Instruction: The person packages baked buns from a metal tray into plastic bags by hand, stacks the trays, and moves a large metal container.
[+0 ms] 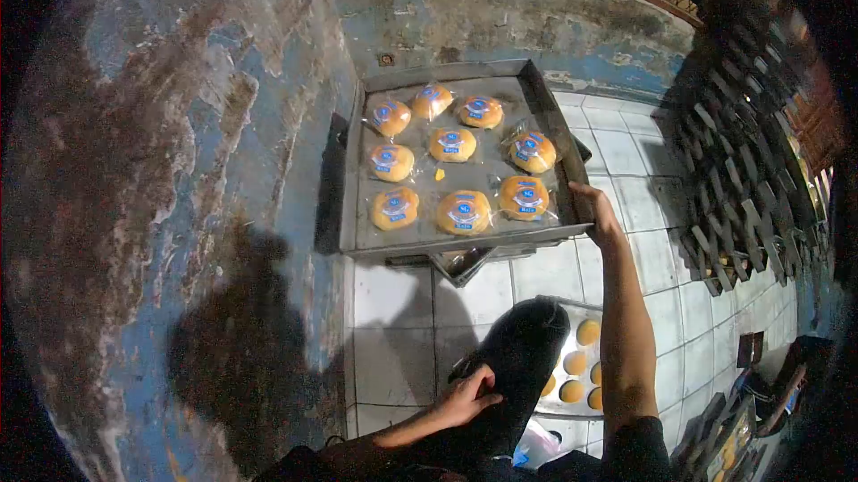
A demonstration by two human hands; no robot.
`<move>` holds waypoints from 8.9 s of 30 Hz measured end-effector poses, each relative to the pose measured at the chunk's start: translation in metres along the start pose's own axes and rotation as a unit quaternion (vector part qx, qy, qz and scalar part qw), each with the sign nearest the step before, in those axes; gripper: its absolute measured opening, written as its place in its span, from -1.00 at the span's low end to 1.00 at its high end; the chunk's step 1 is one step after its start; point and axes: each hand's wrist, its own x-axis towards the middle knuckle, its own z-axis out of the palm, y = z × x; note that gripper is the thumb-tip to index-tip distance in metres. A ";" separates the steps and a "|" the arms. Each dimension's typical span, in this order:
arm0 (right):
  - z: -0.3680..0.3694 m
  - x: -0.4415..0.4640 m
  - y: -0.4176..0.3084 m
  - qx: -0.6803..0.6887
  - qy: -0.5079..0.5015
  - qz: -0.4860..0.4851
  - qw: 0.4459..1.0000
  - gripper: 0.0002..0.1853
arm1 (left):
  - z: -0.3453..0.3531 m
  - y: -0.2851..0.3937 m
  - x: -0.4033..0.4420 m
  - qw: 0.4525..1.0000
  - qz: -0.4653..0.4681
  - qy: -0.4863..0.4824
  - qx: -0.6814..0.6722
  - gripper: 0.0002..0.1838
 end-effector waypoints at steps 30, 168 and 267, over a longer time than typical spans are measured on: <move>-0.053 -0.473 0.283 -0.672 -0.025 0.085 0.735 -0.81 | 0.016 0.107 0.031 0.971 -0.079 -0.121 0.190 -0.84; -0.007 -0.549 0.029 -0.461 -0.114 -0.170 0.863 -0.47 | 0.076 0.199 0.029 0.799 -0.113 -0.581 -0.110 -0.25; -0.060 -0.450 0.186 -0.007 0.078 -0.098 0.992 -0.67 | 0.047 0.059 0.023 0.987 -0.009 0.066 0.145 -0.74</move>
